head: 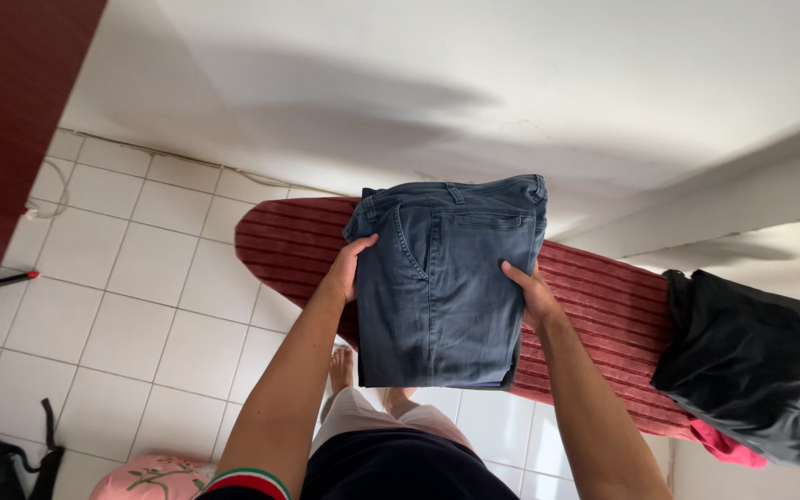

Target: The person organizes folded garments on an ironing board, stacks them into a single pile, and places the entire stack onto a shelf inside a closet.

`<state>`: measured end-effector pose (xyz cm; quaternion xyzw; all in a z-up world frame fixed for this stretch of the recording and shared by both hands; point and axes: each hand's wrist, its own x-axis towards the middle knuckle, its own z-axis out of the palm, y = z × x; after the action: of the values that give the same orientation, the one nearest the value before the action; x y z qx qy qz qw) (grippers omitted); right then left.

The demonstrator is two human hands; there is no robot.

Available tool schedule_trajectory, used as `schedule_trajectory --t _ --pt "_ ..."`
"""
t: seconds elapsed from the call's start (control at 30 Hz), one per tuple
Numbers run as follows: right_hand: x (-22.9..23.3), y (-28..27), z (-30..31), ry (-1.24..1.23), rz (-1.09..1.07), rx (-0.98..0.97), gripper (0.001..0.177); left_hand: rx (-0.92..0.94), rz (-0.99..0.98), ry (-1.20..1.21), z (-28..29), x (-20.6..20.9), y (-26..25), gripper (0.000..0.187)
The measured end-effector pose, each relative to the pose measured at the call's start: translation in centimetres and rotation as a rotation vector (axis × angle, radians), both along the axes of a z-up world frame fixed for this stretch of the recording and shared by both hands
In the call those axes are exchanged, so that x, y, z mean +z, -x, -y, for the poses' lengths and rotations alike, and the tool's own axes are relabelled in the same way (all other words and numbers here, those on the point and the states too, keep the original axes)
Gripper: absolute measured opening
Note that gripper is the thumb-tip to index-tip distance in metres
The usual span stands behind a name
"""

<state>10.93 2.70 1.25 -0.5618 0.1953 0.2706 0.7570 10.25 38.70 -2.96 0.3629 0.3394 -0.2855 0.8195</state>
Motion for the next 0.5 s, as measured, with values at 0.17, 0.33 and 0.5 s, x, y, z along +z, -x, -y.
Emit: schedule_trajectory --t 0.17,0.33,0.5 --pt "0.4 0.5 -5.4 0.012 -0.098 -0.073 0.099 0.033 0.057 0.115 -5.3 -0.1 -0.4 0.063" --pt "-0.6 0.8 -10.6 -0.208 -0.036 -0.111 0.093 -0.032 0.025 0.009 -11.0 2.1 -2.5 0.062" --pt "0.3 0.9 -14.3 -0.069 -0.130 -0.206 0.088 -0.065 0.039 -0.137 -13.6 2.0 -3.7 0.062"
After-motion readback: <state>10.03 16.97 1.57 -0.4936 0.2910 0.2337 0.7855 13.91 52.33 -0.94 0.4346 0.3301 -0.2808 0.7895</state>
